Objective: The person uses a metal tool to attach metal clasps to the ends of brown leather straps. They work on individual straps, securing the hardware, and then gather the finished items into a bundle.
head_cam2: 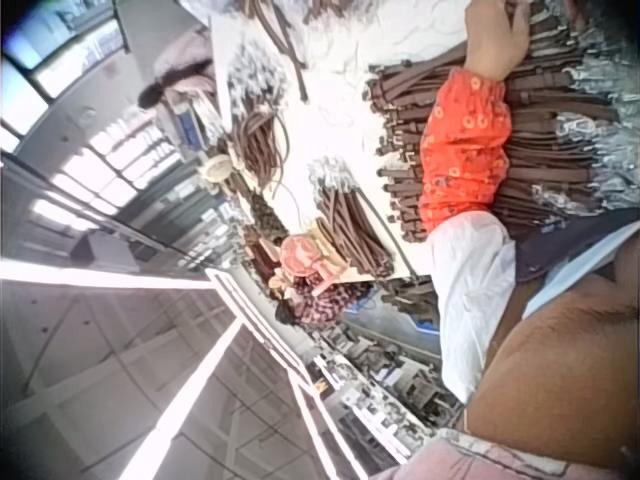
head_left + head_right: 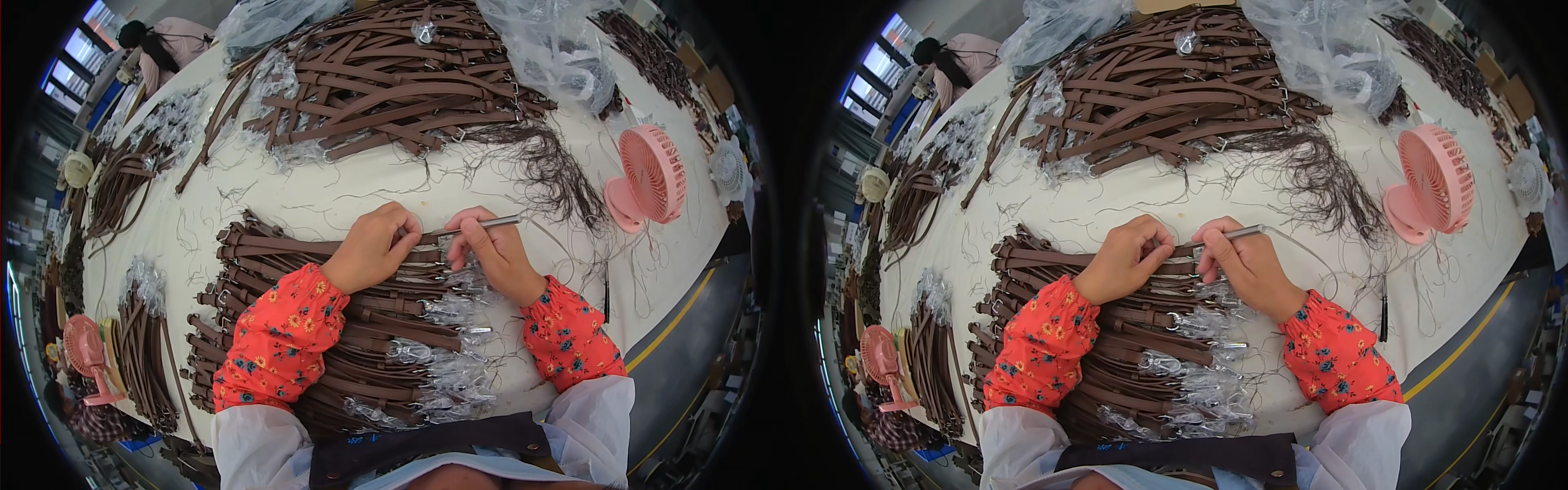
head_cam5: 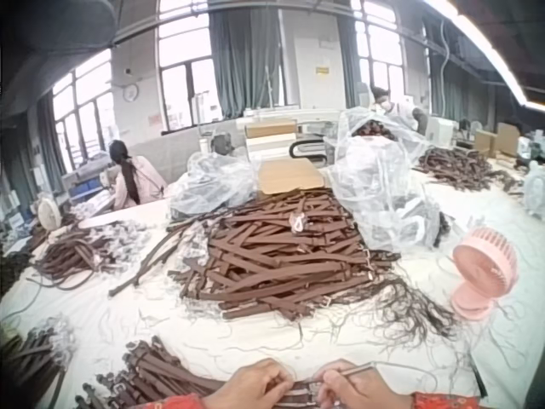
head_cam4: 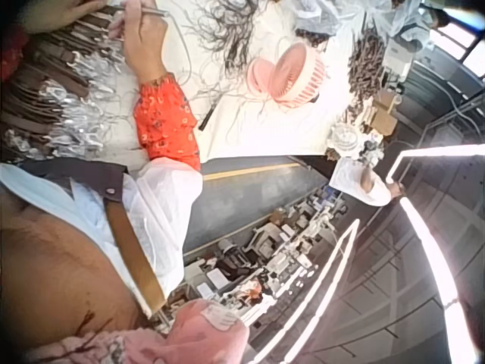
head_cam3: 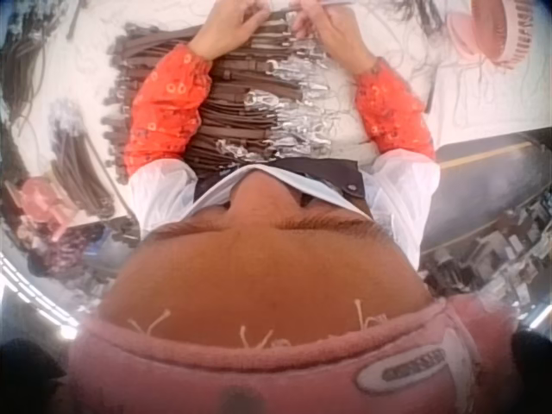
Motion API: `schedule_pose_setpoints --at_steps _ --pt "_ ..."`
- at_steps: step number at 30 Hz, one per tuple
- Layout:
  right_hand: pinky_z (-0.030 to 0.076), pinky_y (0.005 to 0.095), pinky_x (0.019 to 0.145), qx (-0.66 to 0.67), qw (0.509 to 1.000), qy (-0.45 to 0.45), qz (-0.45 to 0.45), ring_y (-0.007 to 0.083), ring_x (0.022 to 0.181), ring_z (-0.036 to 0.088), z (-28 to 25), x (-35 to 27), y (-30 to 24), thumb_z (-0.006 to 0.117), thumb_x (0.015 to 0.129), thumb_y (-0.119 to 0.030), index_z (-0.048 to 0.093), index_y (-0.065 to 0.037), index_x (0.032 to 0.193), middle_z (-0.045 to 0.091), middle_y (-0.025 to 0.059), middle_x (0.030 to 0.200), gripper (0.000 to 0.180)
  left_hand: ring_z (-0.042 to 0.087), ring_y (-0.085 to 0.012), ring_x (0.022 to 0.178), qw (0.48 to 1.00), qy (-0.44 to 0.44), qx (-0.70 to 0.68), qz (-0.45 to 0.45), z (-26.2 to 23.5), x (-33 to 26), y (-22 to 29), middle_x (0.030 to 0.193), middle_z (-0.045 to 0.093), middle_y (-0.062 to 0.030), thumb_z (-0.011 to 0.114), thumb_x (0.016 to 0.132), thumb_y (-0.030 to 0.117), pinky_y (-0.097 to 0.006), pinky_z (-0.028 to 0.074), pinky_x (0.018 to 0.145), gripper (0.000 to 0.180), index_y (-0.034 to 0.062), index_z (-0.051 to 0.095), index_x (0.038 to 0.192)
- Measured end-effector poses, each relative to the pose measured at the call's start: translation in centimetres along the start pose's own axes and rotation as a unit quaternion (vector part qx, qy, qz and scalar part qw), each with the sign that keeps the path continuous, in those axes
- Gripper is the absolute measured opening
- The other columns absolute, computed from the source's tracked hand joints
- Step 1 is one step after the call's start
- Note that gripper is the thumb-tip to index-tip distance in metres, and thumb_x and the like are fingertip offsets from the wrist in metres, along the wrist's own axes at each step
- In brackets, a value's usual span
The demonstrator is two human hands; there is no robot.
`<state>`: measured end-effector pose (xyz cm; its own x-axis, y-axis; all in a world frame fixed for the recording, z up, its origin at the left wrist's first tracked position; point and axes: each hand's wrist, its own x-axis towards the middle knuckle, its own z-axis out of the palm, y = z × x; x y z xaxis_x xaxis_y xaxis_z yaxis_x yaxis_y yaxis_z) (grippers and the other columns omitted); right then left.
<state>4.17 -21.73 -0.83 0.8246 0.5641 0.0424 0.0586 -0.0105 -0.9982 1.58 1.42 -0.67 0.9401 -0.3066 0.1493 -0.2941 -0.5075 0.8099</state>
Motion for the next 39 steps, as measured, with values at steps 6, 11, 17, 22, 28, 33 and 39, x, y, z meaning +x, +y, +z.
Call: schedule_pose_setpoints --at_steps 6,11,17,22,28,33,39 --pt "0.048 0.0231 0.06 0.005 1.0 0.001 -0.004 0.0092 0.064 0.061 0.0 0.0 0.0 0.041 0.106 -0.031 0.059 0.001 0.107 0.064 0.004 0.073 0.036 0.055 -0.0139 0.067 0.999 -0.038 -0.028 -0.009 -0.4 -0.1 0.5 0.086 0.058 -0.0072 0.062 0.083 0.001 -0.028 0.046 0.06 0.007 0.0002 0.061 0.09" --pt "0.05 0.0236 0.064 0.027 0.999 0.014 -0.016 0.0092 0.069 0.062 0.0 -0.2 0.1 0.045 0.105 -0.027 0.059 -0.001 0.108 0.065 0.0056 0.08 0.03 0.056 -0.0168 0.069 1.0 0.012 -0.002 -0.001 -0.2 -0.4 -0.1 0.085 0.058 -0.0071 0.061 0.081 0.0 -0.03 0.046 0.062 0.009 0.0012 0.061 0.089" --pt "0.052 0.0311 0.075 -0.173 0.973 0.045 -0.148 0.0196 0.084 0.065 0.2 -0.2 0.1 0.052 0.101 -0.019 0.06 -0.004 0.106 0.066 0.0098 0.091 0.018 0.058 -0.0208 0.071 0.994 -0.079 0.046 0.065 -0.9 -0.2 0.0 0.084 0.063 -0.0092 0.065 0.086 0.009 -0.032 0.048 0.064 0.011 0.0016 0.068 0.094" --pt "0.049 0.0395 0.078 -0.244 0.953 -0.08 -0.162 0.0328 0.089 0.06 0.5 0.0 -0.9 0.051 0.099 -0.019 0.062 -0.006 0.103 0.064 0.0124 0.093 0.018 0.062 -0.0313 0.071 0.987 -0.161 0.021 0.021 -2.0 -1.1 1.4 0.079 0.066 -0.014 0.063 0.09 0.018 -0.04 0.049 0.066 0.018 0.0019 0.07 0.092" --pt "0.047 0.0407 0.083 -0.282 0.935 -0.083 -0.199 0.0321 0.09 0.06 0.3 -0.2 -1.0 0.053 0.098 -0.02 0.063 -0.007 0.101 0.064 0.0117 0.092 0.017 0.057 -0.0354 0.111 0.958 -0.142 0.235 0.086 -6.0 -4.1 5.9 0.122 0.059 -0.019 0.075 0.081 0.027 -0.041 0.046 0.095 0.047 0.0015 0.06 0.118" --pt "0.046 0.0413 0.088 -0.305 0.923 -0.073 -0.223 0.0325 0.095 0.06 0.6 -0.8 -0.5 0.055 0.096 -0.018 0.063 -0.008 0.103 0.065 0.011 0.095 0.015 0.023 -0.0413 0.144 0.926 -0.239 0.292 0.001 -9.8 -12.7 10.5 0.156 0.023 -0.0218 0.085 0.065 0.046 -0.054 0.023 0.116 0.107 0.0101 0.031 0.15" --pt "0.044 0.0433 0.1 -0.288 0.938 -0.07 -0.181 0.0312 0.099 0.061 1.7 -1.6 -1.3 0.055 0.097 -0.02 0.062 -0.01 0.107 0.067 0.011 0.099 0.016 0.011 -0.0447 0.147 0.9 -0.283 0.32 -0.089 -6.3 -24.0 13.3 0.159 0.011 -0.0243 0.084 0.05 0.065 -0.062 0.013 0.116 0.135 0.0083 0.02 0.154"
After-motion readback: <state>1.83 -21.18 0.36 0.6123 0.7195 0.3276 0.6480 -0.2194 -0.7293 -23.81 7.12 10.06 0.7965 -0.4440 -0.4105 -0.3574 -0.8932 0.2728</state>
